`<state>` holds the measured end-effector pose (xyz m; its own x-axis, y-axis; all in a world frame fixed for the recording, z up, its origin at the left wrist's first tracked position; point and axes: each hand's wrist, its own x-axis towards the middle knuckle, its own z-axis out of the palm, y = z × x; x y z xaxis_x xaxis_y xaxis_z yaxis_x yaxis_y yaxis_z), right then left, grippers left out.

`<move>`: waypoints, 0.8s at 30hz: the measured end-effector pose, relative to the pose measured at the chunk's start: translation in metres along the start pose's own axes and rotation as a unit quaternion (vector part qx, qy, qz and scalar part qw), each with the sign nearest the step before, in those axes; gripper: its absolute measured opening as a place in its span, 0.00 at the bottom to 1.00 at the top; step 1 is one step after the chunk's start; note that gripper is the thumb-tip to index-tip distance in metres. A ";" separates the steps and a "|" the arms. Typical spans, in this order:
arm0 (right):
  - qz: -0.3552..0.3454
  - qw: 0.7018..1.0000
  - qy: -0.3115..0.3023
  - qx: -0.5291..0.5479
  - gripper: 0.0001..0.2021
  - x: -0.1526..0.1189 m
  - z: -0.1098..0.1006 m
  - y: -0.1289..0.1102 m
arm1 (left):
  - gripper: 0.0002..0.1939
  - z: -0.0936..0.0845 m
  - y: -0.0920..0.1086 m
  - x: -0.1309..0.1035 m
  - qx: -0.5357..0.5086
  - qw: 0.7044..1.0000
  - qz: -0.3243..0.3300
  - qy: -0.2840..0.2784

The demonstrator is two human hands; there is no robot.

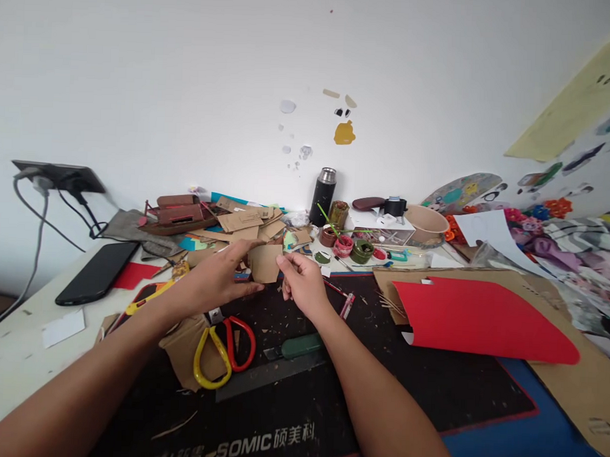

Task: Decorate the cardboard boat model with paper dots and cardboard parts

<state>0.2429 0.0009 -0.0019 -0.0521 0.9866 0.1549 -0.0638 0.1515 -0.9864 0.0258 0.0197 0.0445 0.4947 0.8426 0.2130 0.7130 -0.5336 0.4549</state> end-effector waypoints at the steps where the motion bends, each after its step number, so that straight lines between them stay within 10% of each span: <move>1: 0.000 1.000 0.000 0.001 0.21 0.000 0.000 0.000 | 0.42 -0.001 0.000 0.000 -0.001 1.000 -0.005 0.006; 6: 0.007 0.999 0.021 0.034 0.23 0.002 -0.002 -0.005 | 0.45 -0.016 -0.001 0.006 -0.141 0.978 -0.062 0.140; 11: 0.013 0.995 0.059 0.073 0.24 0.004 -0.004 -0.007 | 0.39 -0.034 -0.001 0.011 -0.360 0.871 -0.077 0.326; 24: 0.018 0.989 0.110 0.101 0.25 0.008 -0.010 -0.005 | 0.31 -0.035 -0.023 0.012 -0.402 0.826 -0.089 0.385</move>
<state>0.2530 0.0085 0.0035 0.1584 0.9840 0.0816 -0.2654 0.1220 -0.9564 -0.0016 0.0448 0.0670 -0.2657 0.8641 0.4274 0.0262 -0.4367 0.8992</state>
